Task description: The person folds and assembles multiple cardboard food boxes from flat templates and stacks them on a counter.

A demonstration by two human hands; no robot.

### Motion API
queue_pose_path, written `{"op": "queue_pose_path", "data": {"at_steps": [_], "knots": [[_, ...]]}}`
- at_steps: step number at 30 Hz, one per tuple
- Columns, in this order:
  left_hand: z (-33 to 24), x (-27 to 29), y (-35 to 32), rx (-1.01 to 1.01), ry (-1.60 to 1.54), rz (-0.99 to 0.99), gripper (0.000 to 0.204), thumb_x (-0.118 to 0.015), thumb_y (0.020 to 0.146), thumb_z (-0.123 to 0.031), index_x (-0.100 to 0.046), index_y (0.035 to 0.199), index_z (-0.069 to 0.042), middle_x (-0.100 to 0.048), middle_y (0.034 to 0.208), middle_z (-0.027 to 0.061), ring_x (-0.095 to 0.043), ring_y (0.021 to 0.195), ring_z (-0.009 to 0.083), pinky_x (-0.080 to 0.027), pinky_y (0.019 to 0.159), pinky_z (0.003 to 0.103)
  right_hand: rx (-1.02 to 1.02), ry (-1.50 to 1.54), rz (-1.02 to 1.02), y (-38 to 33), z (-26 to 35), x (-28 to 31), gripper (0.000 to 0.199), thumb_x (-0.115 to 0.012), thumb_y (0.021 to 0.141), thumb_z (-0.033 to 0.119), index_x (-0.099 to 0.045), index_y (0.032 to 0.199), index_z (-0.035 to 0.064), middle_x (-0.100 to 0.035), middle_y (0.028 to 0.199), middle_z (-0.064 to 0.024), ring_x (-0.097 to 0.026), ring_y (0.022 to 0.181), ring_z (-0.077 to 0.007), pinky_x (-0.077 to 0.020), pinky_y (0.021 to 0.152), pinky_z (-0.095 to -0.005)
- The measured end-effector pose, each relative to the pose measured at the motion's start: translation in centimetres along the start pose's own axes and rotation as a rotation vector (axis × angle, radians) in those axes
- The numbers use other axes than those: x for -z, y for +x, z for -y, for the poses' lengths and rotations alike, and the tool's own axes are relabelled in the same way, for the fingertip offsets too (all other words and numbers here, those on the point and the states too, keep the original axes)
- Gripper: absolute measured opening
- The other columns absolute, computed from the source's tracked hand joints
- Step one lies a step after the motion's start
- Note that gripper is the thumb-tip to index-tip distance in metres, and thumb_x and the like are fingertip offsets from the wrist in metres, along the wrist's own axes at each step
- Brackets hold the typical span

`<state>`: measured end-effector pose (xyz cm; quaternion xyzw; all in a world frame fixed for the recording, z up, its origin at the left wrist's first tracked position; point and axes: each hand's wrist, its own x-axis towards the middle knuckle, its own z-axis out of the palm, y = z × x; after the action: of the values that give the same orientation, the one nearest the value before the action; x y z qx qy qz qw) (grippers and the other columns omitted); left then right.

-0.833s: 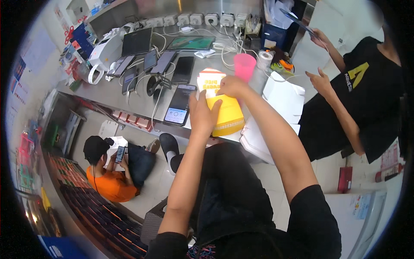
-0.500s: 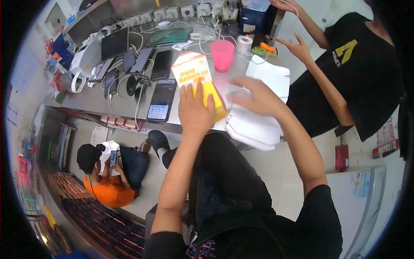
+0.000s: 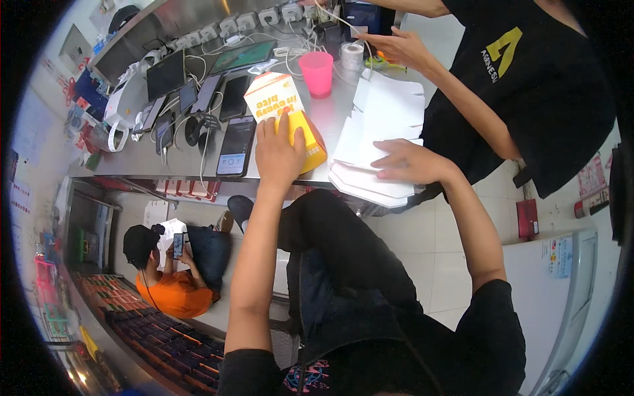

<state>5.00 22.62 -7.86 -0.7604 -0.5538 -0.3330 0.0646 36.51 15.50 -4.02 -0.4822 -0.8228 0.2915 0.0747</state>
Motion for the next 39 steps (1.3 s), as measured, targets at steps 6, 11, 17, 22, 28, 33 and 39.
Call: {"op": "queue_pose_path", "data": {"at_steps": [6,11,17,22,28,33,39], "knots": [[-4.1,1.9,-1.3,-0.102,0.016,-0.352,0.051,-0.068,0.089,-0.024,-0.057,0.131,0.003,-0.055,0.127,0.0262,-0.049,0.126,0.0436,-0.041,0.104,0.054,-0.046,-0.033,-0.349,-0.5,3.3,-0.9,0.027,-0.058,0.098,0.023,-0.071,0.103,-0.0004,-0.068,0.1,-0.0239,-0.065,0.096,-0.0401,-0.0504,0.085,-0.0432],[-12.5,1.3,-10.1,-0.301,-0.324,0.013,0.04,-0.073,0.085,-0.023,-0.064,0.12,-0.005,-0.062,0.123,0.0171,-0.056,0.121,0.0332,-0.036,0.104,0.055,-0.016,-0.118,-0.694,-2.2,8.7,0.3,0.021,-0.058,0.096,0.016,-0.067,0.089,-0.0015,-0.065,0.078,-0.0212,-0.064,0.077,-0.041,-0.0507,0.071,-0.0452],[-12.9,-0.7,-12.2,-0.123,-0.475,0.011,0.046,-0.069,0.091,-0.029,-0.06,0.127,-0.001,-0.059,0.13,0.0176,-0.054,0.126,0.0339,-0.031,0.111,0.055,0.208,-0.258,-1.094,-4.0,12.0,-0.1,0.01,-0.062,0.092,0.015,-0.066,0.094,0.0051,-0.07,0.089,-0.0109,-0.067,0.08,-0.0326,-0.0506,0.07,-0.0453],[-11.9,5.1,-12.4,0.525,-1.614,0.007,0.065,-0.039,0.107,-0.052,-0.042,0.141,0.004,-0.055,0.134,0.0145,-0.052,0.128,0.0213,-0.039,0.11,0.039,0.399,0.113,-0.528,-5.4,14.9,-5.4,0.027,-0.068,0.091,0.014,-0.065,0.112,-0.0029,-0.068,0.116,-0.0183,-0.066,0.098,-0.0371,-0.0527,0.085,-0.0434],[-10.3,10.9,-8.9,0.986,-2.001,0.125,0.059,-0.038,0.109,-0.047,-0.041,0.147,-0.002,-0.056,0.138,0.0132,-0.058,0.122,0.0227,-0.046,0.105,0.039,0.536,-0.057,-0.474,-4.0,15.4,-8.4,0.051,-0.071,0.087,0.016,-0.057,0.13,-0.0065,-0.058,0.135,-0.0211,-0.055,0.124,-0.0389,-0.0459,0.106,-0.0437],[-12.2,8.4,-9.5,0.681,-1.121,-0.383,0.058,-0.048,0.106,-0.04,-0.041,0.145,0.003,-0.046,0.15,0.0141,-0.041,0.14,0.0295,-0.026,0.118,0.039,0.659,-0.055,-0.907,-3.4,14.5,-8.4,0.024,-0.071,0.076,-0.004,-0.066,0.1,-0.0011,-0.069,0.1,-0.0127,-0.066,0.086,-0.032,-0.0547,0.077,-0.0429],[-9.2,10.6,-8.8,-0.094,-0.721,-0.295,0.042,-0.074,0.087,-0.02,-0.061,0.12,0.003,-0.062,0.101,0.0184,-0.059,0.098,0.037,-0.039,0.1,0.044,0.653,0.018,-0.971,-4.7,14.9,-5.8,0.026,-0.071,0.071,-0.009,-0.067,0.095,0.0004,-0.068,0.092,-0.0128,-0.066,0.08,-0.0332,-0.0547,0.071,-0.0427]]}}
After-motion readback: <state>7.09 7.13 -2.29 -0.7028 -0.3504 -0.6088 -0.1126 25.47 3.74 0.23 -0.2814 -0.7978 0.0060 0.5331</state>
